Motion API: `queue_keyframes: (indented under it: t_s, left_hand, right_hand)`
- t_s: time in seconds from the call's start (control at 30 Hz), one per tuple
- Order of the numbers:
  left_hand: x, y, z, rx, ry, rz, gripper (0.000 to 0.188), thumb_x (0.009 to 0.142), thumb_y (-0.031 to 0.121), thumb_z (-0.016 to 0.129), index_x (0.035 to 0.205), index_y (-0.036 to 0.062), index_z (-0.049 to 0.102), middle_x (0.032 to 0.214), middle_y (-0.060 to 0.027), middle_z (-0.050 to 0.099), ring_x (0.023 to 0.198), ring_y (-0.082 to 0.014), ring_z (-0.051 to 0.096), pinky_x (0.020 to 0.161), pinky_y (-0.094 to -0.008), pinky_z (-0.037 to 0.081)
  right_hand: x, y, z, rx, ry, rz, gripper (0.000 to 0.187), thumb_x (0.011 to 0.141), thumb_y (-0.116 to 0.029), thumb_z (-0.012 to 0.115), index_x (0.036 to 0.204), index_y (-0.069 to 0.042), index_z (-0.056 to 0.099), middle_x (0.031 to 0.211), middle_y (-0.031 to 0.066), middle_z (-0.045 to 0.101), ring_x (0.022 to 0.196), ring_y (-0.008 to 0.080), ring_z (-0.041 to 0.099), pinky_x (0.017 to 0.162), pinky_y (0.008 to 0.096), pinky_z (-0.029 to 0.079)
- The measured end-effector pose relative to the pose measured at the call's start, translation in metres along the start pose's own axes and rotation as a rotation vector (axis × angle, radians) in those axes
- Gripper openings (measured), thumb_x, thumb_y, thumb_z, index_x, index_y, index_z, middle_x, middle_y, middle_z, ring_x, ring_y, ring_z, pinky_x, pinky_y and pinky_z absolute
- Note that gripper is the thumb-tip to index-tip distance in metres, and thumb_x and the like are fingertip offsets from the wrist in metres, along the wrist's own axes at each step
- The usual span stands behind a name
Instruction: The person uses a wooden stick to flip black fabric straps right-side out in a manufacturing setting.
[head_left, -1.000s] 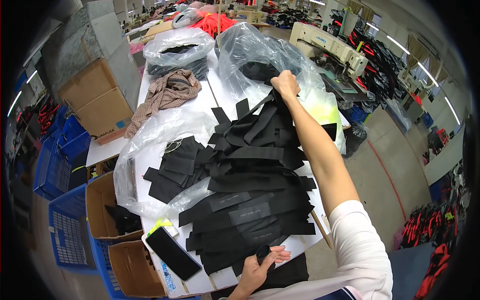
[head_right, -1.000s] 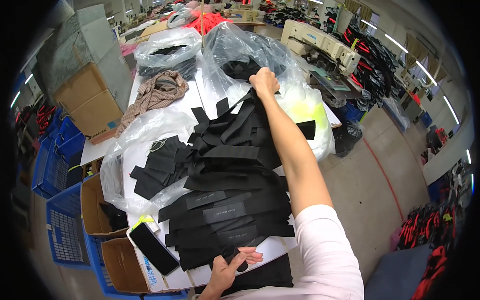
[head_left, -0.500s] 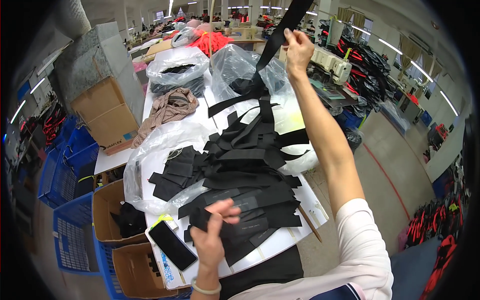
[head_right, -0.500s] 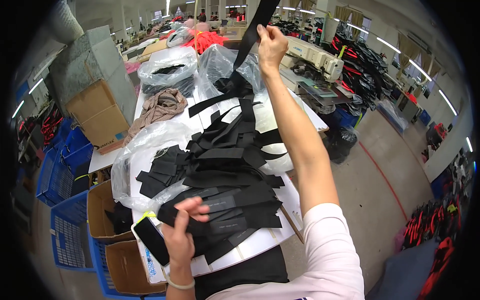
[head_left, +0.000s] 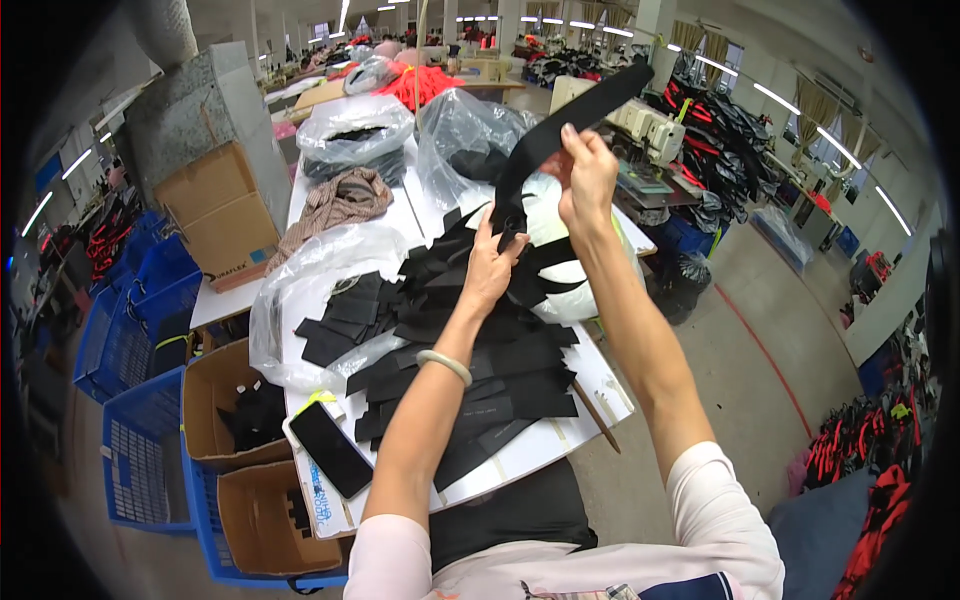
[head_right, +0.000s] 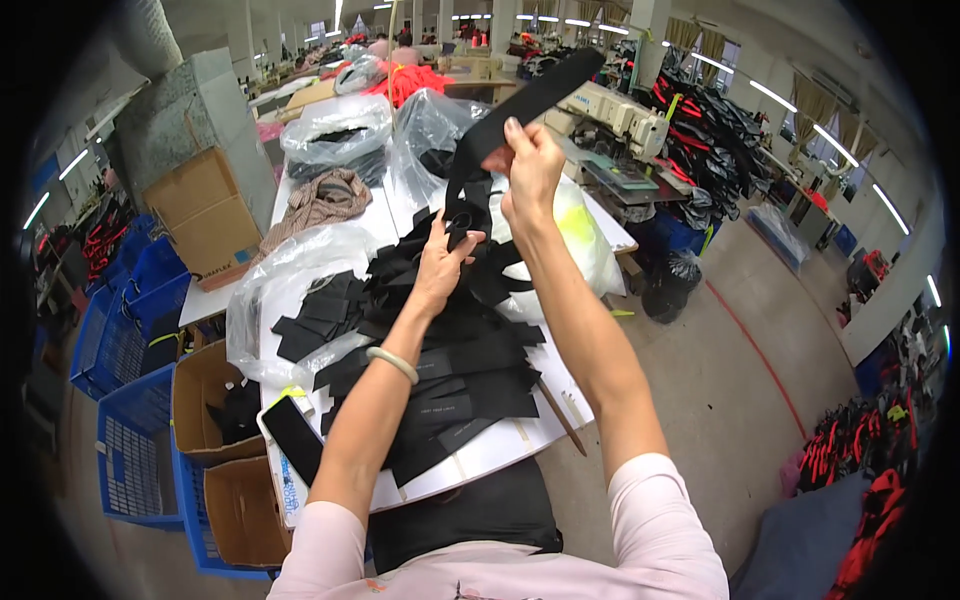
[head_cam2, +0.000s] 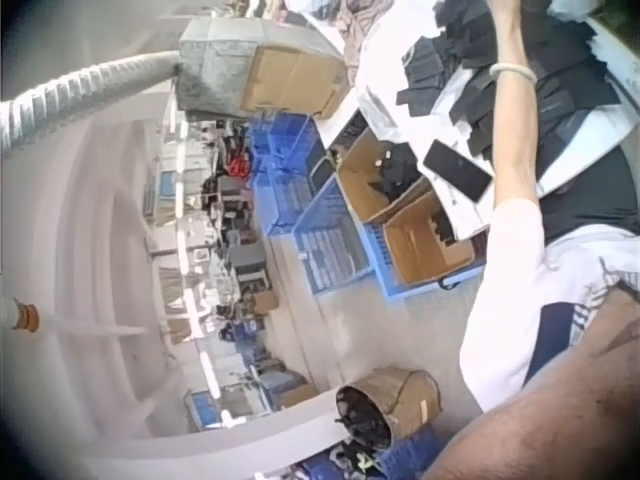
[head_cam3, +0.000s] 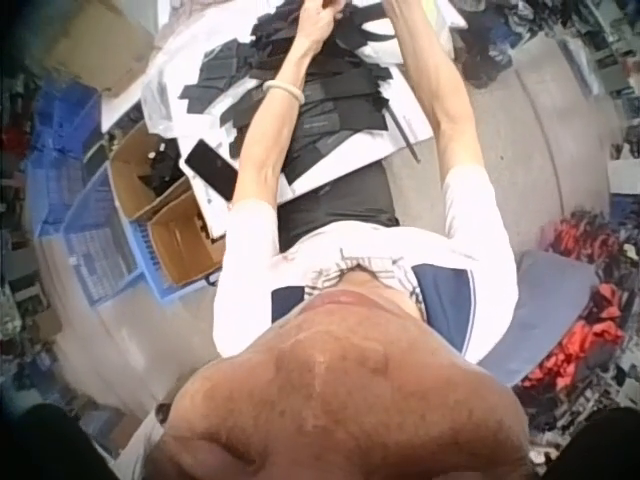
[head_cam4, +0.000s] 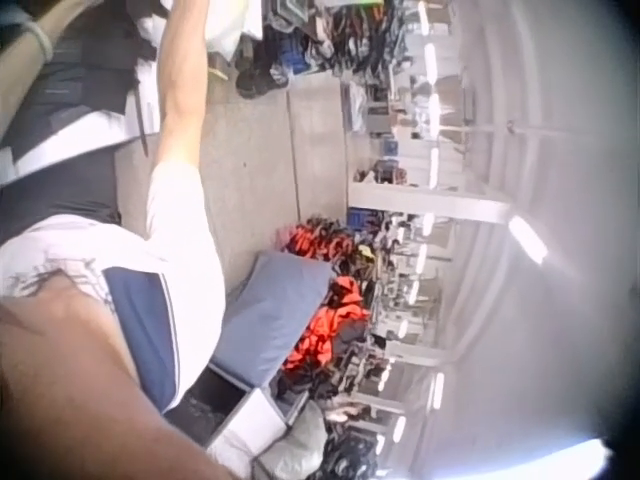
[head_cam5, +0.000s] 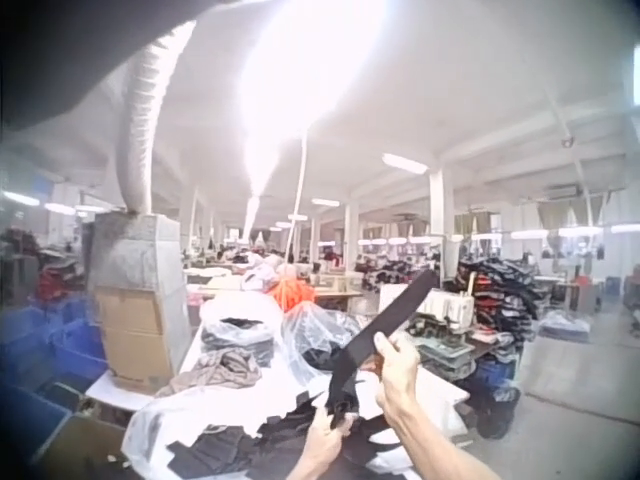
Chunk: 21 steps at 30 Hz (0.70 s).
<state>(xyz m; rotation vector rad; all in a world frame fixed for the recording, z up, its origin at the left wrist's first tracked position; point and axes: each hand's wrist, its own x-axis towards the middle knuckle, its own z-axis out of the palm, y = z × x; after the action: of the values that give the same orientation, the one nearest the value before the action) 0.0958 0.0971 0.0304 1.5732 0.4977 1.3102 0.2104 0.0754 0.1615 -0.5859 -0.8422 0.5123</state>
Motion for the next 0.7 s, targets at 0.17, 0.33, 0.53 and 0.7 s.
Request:
queue_keyframes:
  t_s: [0.17,0.33,0.53,0.7]
  left_hand:
    - [-0.008,-0.018,0.006,0.339,0.168,0.128,0.016,0.083,0.008,0.06,0.089,-0.0062,0.056,0.085,-0.0127,0.062,0.083,-0.025,0.064,0.066,-0.0327,0.051]
    - [-0.022,-0.003,0.019,0.772,0.099,0.576,0.02,0.068,-0.008,0.052,0.088,-0.0056,0.054,0.092,-0.0174,0.054,0.086,-0.0349,0.056,0.075,-0.04,0.048]
    - [-0.037,0.033,0.046,0.858,-0.107,0.729,0.016,0.069,-0.005,0.053,0.085,-0.0052,0.055,0.085,-0.0153,0.051,0.084,-0.0293,0.053,0.075,-0.0344,0.048]
    - [-0.051,0.062,0.054,1.164,-0.358,0.76,0.008,0.071,0.001,0.053,0.078,-0.0029,0.056,0.083,-0.0127,0.049,0.084,-0.0266,0.051,0.072,-0.0335,0.05]
  right_hand:
    - [-0.004,-0.008,-0.017,-0.019,0.15,-0.089,0.017,0.085,-0.007,0.061,0.071,-0.003,0.052,0.061,0.0017,0.052,0.044,0.0104,0.048,0.04,0.0249,0.046]
    - [0.032,-0.003,-0.075,-0.407,0.583,-0.235,0.018,0.079,-0.002,0.066,0.067,0.0,0.053,0.06,0.001,0.051,0.054,0.0101,0.041,0.05,0.0266,0.036]
    - [0.066,-0.009,-0.104,-0.447,0.957,-0.135,0.015,0.072,-0.006,0.069,0.065,0.001,0.059,0.066,0.0105,0.061,0.059,0.0213,0.055,0.059,0.038,0.044]
    - [0.064,-0.012,-0.126,-0.555,1.068,-0.02,0.02,0.077,-0.01,0.066,0.064,0.002,0.057,0.073,0.015,0.065,0.061,0.0284,0.061,0.061,0.041,0.047]
